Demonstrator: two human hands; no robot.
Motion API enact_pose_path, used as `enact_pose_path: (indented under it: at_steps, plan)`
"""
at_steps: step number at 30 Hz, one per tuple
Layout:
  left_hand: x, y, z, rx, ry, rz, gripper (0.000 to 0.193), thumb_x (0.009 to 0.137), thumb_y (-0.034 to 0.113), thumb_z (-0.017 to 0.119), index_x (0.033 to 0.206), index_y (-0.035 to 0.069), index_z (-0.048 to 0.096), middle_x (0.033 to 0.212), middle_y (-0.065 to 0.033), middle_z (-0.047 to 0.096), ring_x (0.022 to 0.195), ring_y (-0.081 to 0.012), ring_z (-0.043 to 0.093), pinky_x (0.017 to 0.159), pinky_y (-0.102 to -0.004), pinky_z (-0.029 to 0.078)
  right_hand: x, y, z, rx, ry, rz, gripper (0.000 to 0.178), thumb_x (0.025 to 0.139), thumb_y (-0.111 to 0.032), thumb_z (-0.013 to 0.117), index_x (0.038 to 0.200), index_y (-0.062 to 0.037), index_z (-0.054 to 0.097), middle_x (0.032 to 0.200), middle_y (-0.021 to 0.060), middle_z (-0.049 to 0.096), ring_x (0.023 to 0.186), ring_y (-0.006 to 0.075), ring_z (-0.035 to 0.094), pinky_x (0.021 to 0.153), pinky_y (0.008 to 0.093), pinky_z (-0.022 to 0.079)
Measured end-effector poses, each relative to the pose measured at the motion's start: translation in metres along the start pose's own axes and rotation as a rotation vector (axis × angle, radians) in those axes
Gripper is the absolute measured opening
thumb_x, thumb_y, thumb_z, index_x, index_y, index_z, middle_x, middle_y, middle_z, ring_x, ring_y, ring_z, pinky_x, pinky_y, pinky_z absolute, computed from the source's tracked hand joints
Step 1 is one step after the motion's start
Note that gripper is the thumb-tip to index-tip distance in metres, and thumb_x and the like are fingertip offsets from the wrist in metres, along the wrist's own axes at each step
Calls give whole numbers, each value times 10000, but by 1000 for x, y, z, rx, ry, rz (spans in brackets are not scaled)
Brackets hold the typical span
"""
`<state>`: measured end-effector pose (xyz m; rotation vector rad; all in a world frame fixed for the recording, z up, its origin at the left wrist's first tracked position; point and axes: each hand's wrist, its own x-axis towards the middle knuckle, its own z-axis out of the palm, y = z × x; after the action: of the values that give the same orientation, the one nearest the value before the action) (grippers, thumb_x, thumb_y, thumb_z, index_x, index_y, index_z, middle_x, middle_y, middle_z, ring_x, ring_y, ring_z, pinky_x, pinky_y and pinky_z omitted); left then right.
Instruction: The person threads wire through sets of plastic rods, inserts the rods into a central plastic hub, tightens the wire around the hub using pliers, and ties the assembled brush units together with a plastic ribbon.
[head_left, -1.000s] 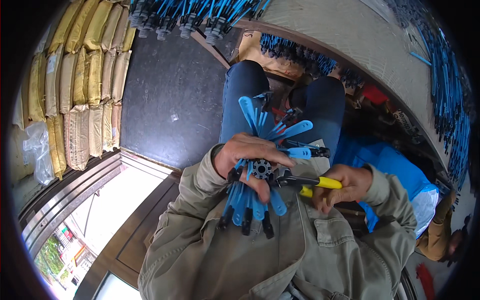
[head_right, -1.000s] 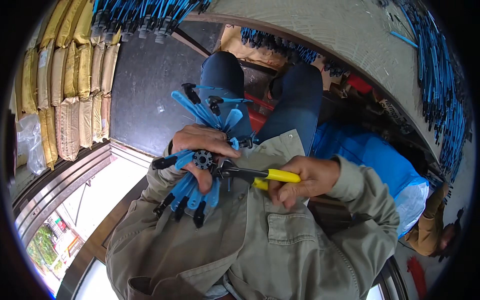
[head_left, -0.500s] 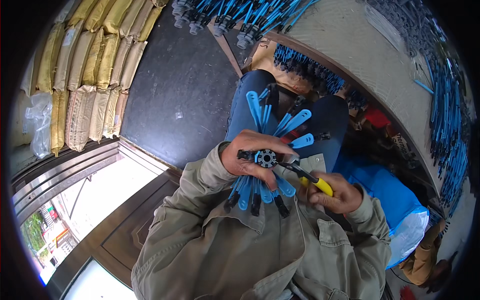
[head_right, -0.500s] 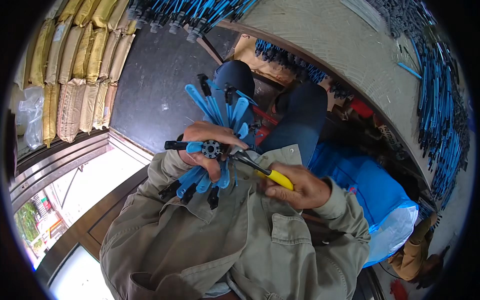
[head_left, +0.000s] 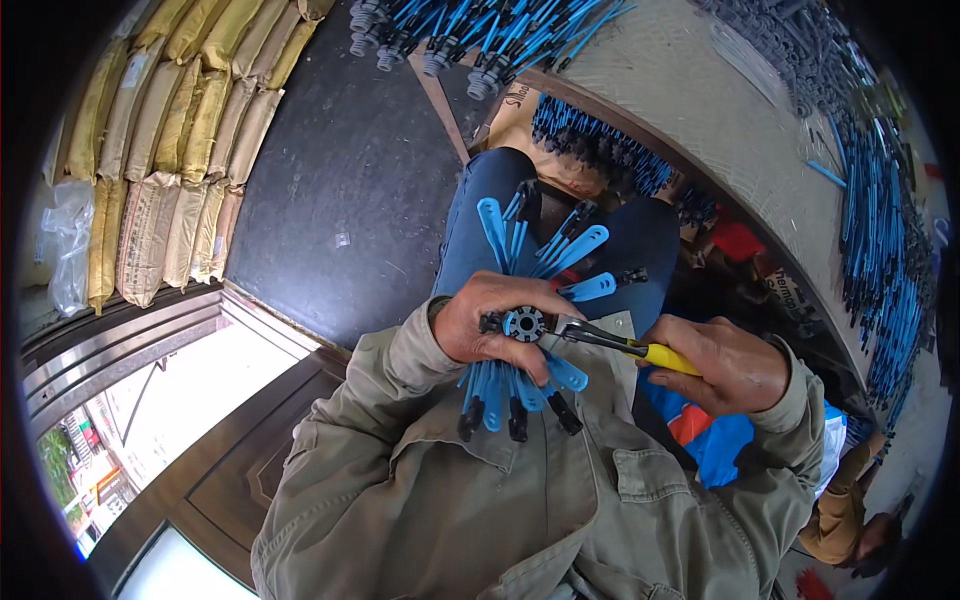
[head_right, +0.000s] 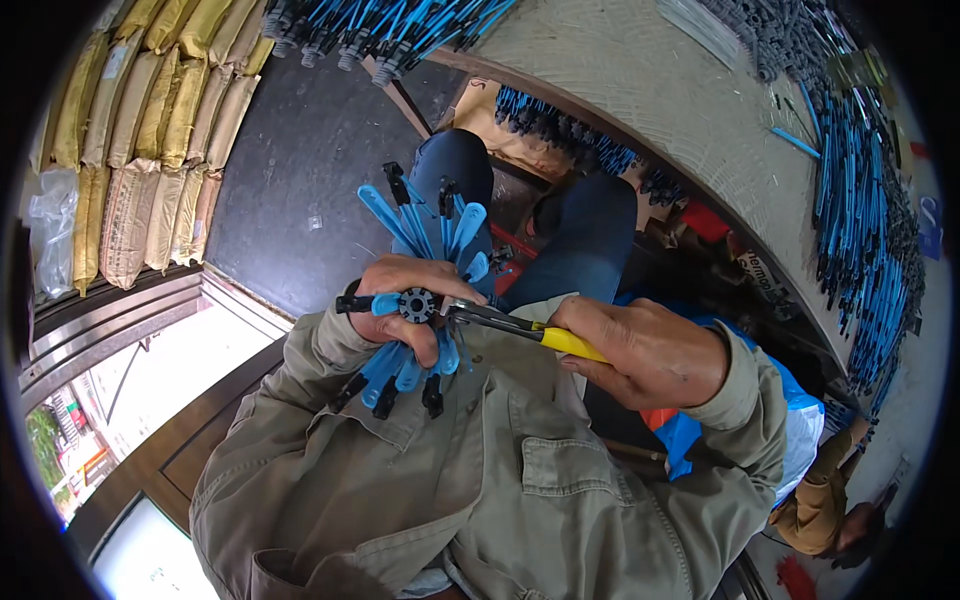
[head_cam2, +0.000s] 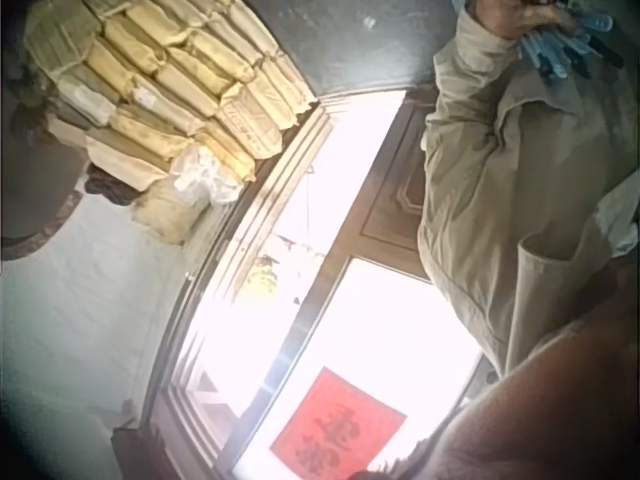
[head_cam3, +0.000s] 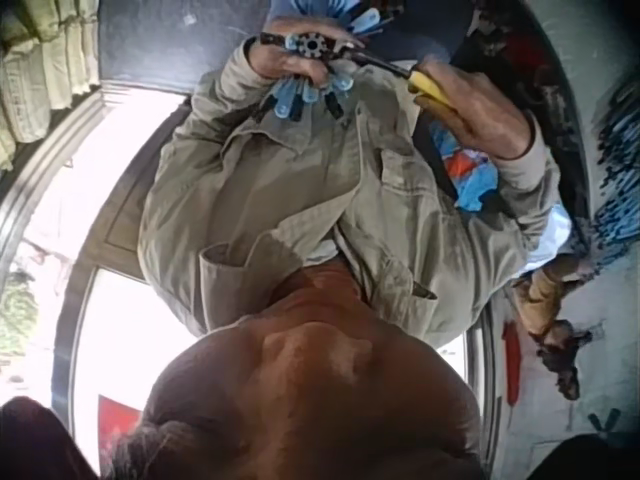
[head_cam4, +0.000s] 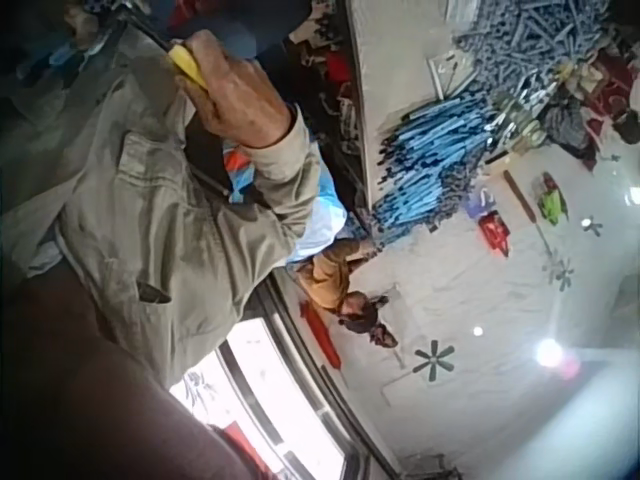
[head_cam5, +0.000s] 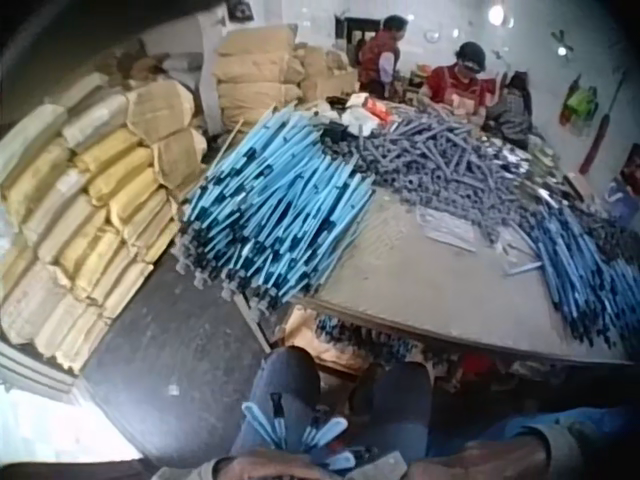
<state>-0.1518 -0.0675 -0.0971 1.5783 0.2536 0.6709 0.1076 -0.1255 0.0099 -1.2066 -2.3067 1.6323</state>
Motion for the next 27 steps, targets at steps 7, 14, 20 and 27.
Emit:
enact_pose_path:
  at_steps: [7, 14, 20, 27]
  plan:
    - [4, 1, -4, -29, -96, -22, 550, 628, 238, 808, 1078, 4, 596, 940, -111, 647, 807, -222, 640, 703, -293, 489, 1, -2, 2, -60, -7, 41, 289, 834, -133, 597, 1052, -22, 443, 841, 174, 559, 705, 385, 570, 567, 416, 445]
    - [-20, 21, -26, -245, 371, -170, 441, 833, 311, 626, 1133, -7, 564, 771, -42, 563, 706, -114, 518, 622, -253, 415, -14, 21, -18, -442, 724, 101, 296, 814, -128, 617, 1055, -20, 482, 932, 186, 560, 805, 392, 576, 655, 417, 464]
    - [14, 135, -89, 255, 768, 8, 425, 923, 268, 459, 1247, -7, 441, 772, -47, 559, 690, -126, 538, 611, -250, 435, -53, 99, -68, -815, 1164, 393, 331, 827, -170, 610, 1115, -54, 494, 1013, 152, 565, 867, 381, 574, 687, 390, 474]
    - [226, 166, -176, 716, 50, 252, 284, 892, 252, 554, 1091, 51, 582, 828, -22, 614, 717, -82, 548, 635, -239, 449, -62, 136, -87, -792, 1290, 440, 343, 818, -210, 623, 1116, -83, 509, 1002, 131, 572, 843, 354, 579, 647, 390, 469]
